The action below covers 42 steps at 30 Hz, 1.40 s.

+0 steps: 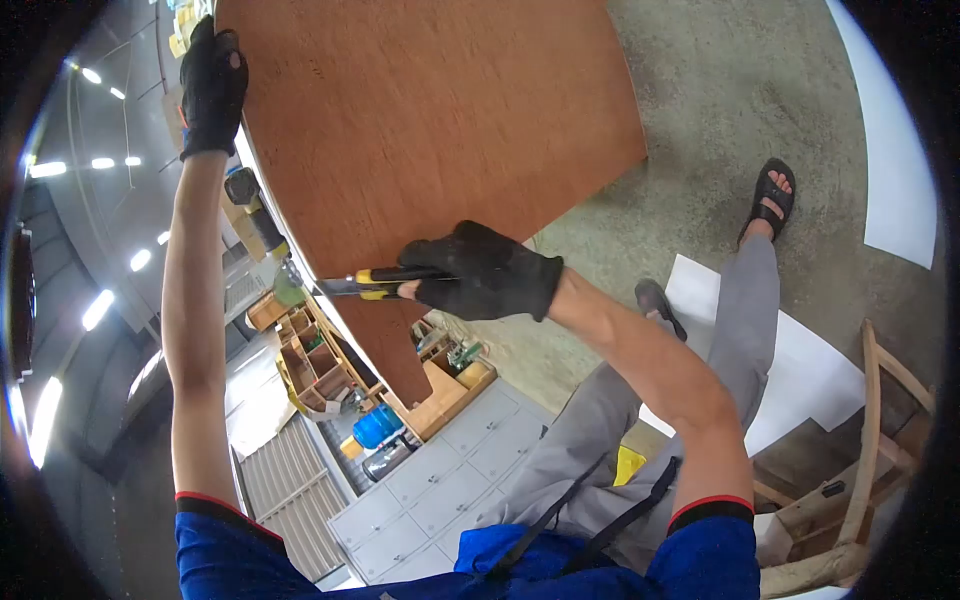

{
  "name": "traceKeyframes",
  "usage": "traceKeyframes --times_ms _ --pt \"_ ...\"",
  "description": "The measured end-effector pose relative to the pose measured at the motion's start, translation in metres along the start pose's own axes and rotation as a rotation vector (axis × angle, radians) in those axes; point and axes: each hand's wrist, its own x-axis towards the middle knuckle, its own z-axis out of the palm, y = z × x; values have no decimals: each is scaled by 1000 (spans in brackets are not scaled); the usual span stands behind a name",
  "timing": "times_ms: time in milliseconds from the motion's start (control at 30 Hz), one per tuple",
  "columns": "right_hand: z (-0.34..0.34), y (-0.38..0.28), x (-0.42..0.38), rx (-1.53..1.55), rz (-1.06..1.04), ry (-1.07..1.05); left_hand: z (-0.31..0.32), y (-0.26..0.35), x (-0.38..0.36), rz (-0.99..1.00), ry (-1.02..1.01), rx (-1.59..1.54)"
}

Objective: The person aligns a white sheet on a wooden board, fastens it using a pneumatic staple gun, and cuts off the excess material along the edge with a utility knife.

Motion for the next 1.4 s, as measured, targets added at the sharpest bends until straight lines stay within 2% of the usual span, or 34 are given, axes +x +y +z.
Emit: traceKeyframes --times_ms 67,133,167,333,367,433,500,533,600,633,667,733,767,800,833,900,933,967,1033,1067,1133,1167,1233,1333,1400 --pt "1 -9 9 -129 -102 59 3 7 5 24 9 -33" --pt "3 -1 13 -42 -108 28 1 21 -1 -4 197 -26" --pt "3 -1 12 -38 -92 7 3 16 -3 -2 198 -24" --pt "5 -4 7 -47 -78 8 20 -12 0 132 295 252" --pt "6 -3 7 -116 -123 31 8 12 1 -66 137 197" --pt "12 -1 1 -172 -164 54 8 12 0 -58 140 185" --pt "13 2 -10 -66 -34 -67 9 6 -1 10 160 236" --pt "17 1 -19 -101 -34 -9 13 5 -1 12 158 239" --pt "17 2 -19 -50 -34 -24 18 10 1 -146 302 84" --pt "16 2 -16 -4 -32 -38 17 10 2 -141 308 86" --pt "10 -3 -13 8 24 -75 14 14 5 -108 273 117" --pt "5 -5 -5 -24 -22 -40 8 20 6 -82 238 147" --pt "4 -6 -3 -45 -61 -4 0 26 7 -133 137 80" --pt "-1 -9 2 7 4 -8 -5 30 9 -184 40 15" --pt "-1 -8 4 1 -2 -14 -4 29 8 -188 48 19" --pt "5 -4 3 -6 -47 -74 6 22 6 -14 206 140" --pt "6 -2 1 2 -20 -82 11 17 6 14 248 147" --pt "7 -3 0 5 -17 -91 6 20 4 5 245 149" --pt "8 -6 -1 24 3 -101 -5 31 9 -74 60 111" --pt "6 -7 0 25 1 -104 -3 29 8 -76 61 114" --pt "2 -8 1 78 82 -205 7 24 9 15 199 212" --pt "3 -7 1 77 81 -208 12 24 10 79 349 163" --pt "6 -4 -1 30 25 -170 13 20 7 80 321 162" --pt "0 -14 1 132 121 -224 16 18 8 73 283 189" --pt "3 -13 3 81 75 -178 17 20 12 58 273 219"
